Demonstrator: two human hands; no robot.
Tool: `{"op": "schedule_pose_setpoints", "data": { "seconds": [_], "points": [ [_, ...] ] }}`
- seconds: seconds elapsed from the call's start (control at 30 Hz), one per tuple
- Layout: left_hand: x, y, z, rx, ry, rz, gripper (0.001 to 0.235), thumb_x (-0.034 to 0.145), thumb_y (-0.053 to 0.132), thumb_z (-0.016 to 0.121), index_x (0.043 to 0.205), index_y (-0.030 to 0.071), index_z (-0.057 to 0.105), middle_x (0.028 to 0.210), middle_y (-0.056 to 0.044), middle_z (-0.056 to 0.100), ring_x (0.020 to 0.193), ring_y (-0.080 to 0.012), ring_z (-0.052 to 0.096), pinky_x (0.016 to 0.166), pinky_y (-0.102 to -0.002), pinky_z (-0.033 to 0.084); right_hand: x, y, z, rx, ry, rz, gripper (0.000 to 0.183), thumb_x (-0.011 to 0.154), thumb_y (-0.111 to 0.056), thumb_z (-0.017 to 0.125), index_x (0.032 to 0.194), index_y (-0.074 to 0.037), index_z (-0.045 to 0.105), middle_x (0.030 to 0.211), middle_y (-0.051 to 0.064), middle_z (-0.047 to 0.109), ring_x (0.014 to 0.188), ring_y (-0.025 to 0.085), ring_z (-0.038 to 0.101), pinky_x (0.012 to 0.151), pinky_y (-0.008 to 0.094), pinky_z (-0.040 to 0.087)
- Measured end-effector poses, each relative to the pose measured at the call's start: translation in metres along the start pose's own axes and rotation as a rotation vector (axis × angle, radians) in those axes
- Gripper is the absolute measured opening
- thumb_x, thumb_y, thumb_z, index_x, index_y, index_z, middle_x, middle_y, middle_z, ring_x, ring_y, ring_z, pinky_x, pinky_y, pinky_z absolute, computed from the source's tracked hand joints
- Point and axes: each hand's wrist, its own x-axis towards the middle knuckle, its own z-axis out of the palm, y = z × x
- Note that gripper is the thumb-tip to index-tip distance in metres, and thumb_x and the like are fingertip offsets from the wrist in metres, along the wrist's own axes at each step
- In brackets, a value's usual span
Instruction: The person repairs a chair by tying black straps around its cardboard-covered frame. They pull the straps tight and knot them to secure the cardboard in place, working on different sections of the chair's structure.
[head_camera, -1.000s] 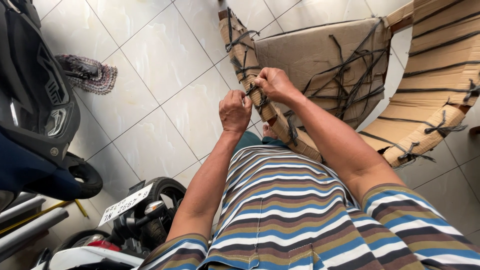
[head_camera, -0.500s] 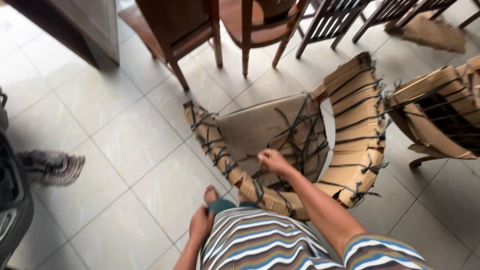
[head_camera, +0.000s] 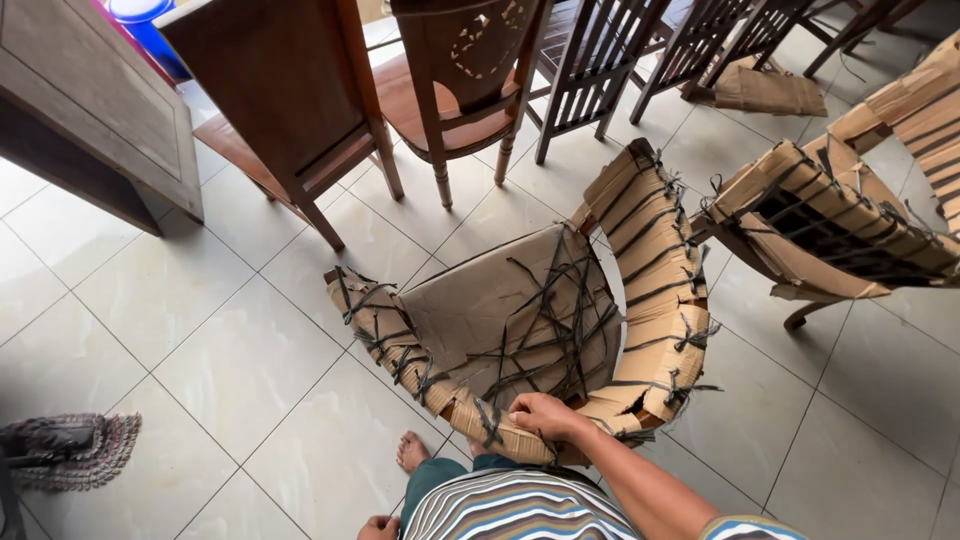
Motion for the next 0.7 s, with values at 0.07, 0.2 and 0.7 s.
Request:
{"op": "schedule_pose_setpoints", "data": {
  "seconds": [0.07, 0.2, 0.7],
  "points": [
    [-0.016, 0.012, -0.004, 0.064, -0.049, 0.012, 0.04, 0.081, 0.043, 0.072, 0.108, 0.016, 0.084, 0.104, -0.004, 0.084, 0.098, -0.0217, 0.076, 0.092, -0.031, 0.054, 0.001, 0.006, 0.005, -0.035, 0.015, -0.009, 0.025, 0.097, -0.038, 0.058, 0.111, -0.02, 0.07, 0.112, -0.001, 0.072, 0.103, 0.016, 0.065, 0.085, 0.035, 0.047],
    [-0.041, 0.027, -0.003, 0.121, -0.029, 0.022, 0.036, 0.085, 0.047, 0.068, 0.108, 0.022, 0.082, 0.107, 0.001, 0.083, 0.102, -0.0185, 0.074, 0.095, -0.029, 0.052, -0.008, -0.009, 0.008, -0.123, 0.136, 0.012, 0.029, 0.098, -0.041, 0.052, 0.107, -0.02, 0.07, 0.107, 0.003, 0.074, 0.098, 0.022, 0.067, 0.081, 0.04, 0.048],
    [-0.06, -0.04, -0.021, 0.022, -0.073, 0.134, 0.036, 0.088, 0.046, 0.062, 0.108, 0.02, 0.077, 0.101, -0.001, 0.081, 0.101, -0.0208, 0.073, 0.096, -0.034, 0.052, -0.008, 0.013, 0.034, -0.154, 0.626, -0.041, 0.044, 0.102, -0.051, 0.044, 0.082, -0.014, 0.055, 0.084, 0.014, 0.065, 0.081, 0.036, 0.061, 0.068, 0.05, 0.041]
  ]
}}
